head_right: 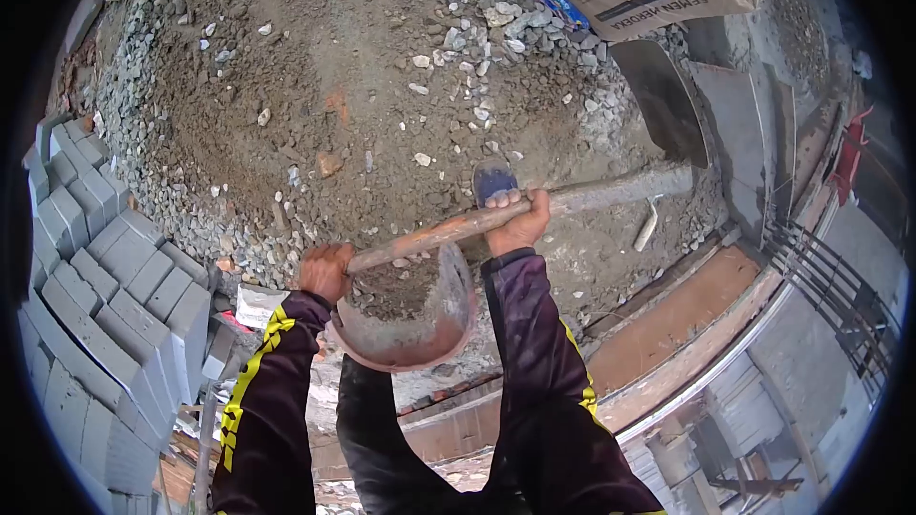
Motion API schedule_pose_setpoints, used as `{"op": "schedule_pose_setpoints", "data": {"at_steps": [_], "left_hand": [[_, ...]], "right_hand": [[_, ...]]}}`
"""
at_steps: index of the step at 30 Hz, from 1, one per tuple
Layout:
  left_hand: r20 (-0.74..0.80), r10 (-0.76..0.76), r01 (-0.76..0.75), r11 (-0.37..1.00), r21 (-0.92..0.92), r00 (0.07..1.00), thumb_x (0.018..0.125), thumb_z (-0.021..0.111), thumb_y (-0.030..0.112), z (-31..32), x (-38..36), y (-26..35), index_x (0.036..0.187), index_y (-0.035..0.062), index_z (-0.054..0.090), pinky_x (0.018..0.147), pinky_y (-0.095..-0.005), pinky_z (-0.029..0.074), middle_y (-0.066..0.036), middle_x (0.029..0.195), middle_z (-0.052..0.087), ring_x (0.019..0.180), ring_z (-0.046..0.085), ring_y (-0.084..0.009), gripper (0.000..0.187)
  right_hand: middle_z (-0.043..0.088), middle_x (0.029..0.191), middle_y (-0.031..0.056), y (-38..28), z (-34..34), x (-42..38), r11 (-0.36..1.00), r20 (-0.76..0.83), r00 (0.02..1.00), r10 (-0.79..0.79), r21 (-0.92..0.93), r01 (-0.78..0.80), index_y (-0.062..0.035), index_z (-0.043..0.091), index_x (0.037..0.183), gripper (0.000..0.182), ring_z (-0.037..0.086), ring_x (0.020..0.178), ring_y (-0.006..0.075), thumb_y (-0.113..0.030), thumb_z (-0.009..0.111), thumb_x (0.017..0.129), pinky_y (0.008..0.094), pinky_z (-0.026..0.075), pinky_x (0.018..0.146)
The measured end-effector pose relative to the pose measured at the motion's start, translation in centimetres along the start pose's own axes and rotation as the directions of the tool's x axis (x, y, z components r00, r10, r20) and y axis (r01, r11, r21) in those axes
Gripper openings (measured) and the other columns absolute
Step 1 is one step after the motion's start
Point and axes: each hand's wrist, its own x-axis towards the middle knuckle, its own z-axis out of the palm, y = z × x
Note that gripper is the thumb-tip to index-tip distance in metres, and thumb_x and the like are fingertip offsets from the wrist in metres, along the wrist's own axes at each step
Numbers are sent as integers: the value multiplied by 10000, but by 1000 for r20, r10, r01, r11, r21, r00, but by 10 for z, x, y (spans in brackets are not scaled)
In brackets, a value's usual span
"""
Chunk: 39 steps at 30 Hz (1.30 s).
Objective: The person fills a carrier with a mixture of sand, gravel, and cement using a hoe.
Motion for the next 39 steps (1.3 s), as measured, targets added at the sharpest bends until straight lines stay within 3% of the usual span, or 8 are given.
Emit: {"op": "schedule_pose_setpoints", "data": {"at_steps": [3,7,11,26,30,31,34,39], "left_hand": [[-52,172,-161,972,172,984,596,724,132,-8,93,9,795,121,537,691,-365,441,-38,781,599,770,592,-230,273],[-163,368,-315,906,282,915,661,663,111,-37,189,27,810,119,555,698,-343,453,-43,733,613,757,611,-211,184],[-42,319,-280,882,378,947,679,630,89,-74,191,3,813,107,561,701,-351,465,-61,695,613,725,621,-228,151],[-36,49,-37,959,280,998,657,647,98,-85,-41,-140,863,63,560,587,-429,481,-162,664,612,625,618,-331,227],[31,-157,155,985,72,987,652,643,84,-63,-139,-137,841,58,574,594,-428,498,-169,618,606,616,629,-331,203],[61,-221,219,975,35,973,642,663,99,-54,-165,-130,835,64,575,593,-430,496,-164,617,606,614,627,-331,215],[139,-412,425,902,-73,900,632,710,155,-50,-242,-85,777,87,567,566,-434,477,-143,617,605,588,610,-344,214],[15,-549,549,835,40,835,617,690,106,-22,-340,-59,725,112,542,616,-422,445,-90,661,568,634,576,-305,184]], "right_hand": [[399,614,0,-38,-8,48,979,-127,971,-203,0,205,-156,412,757,160,414,535,163,-283,500,800,338,403,527],[385,629,6,-66,-11,130,979,-237,961,-142,107,171,-137,371,735,179,409,540,174,-268,472,802,331,430,545],[401,711,16,-18,17,152,992,-232,968,-101,54,116,-122,365,777,200,424,607,179,-283,474,821,335,450,591],[441,748,39,177,61,39,984,-177,982,67,-149,-94,-76,400,892,246,435,616,183,-307,484,891,383,436,615],[463,767,73,233,43,-21,927,-265,963,52,-346,-146,-29,452,1021,251,494,639,210,-221,524,875,430,468,582],[430,728,26,239,38,-45,900,-259,964,62,-403,-166,-81,428,917,181,461,616,178,-226,524,868,400,453,584],[429,687,36,248,9,-104,815,-227,948,222,-491,-308,-79,441,894,143,460,558,187,-179,529,844,389,429,504],[462,672,48,241,-29,-165,693,-169,761,626,-327,-643,-75,498,781,147,480,618,223,-196,581,791,417,454,660]]}}
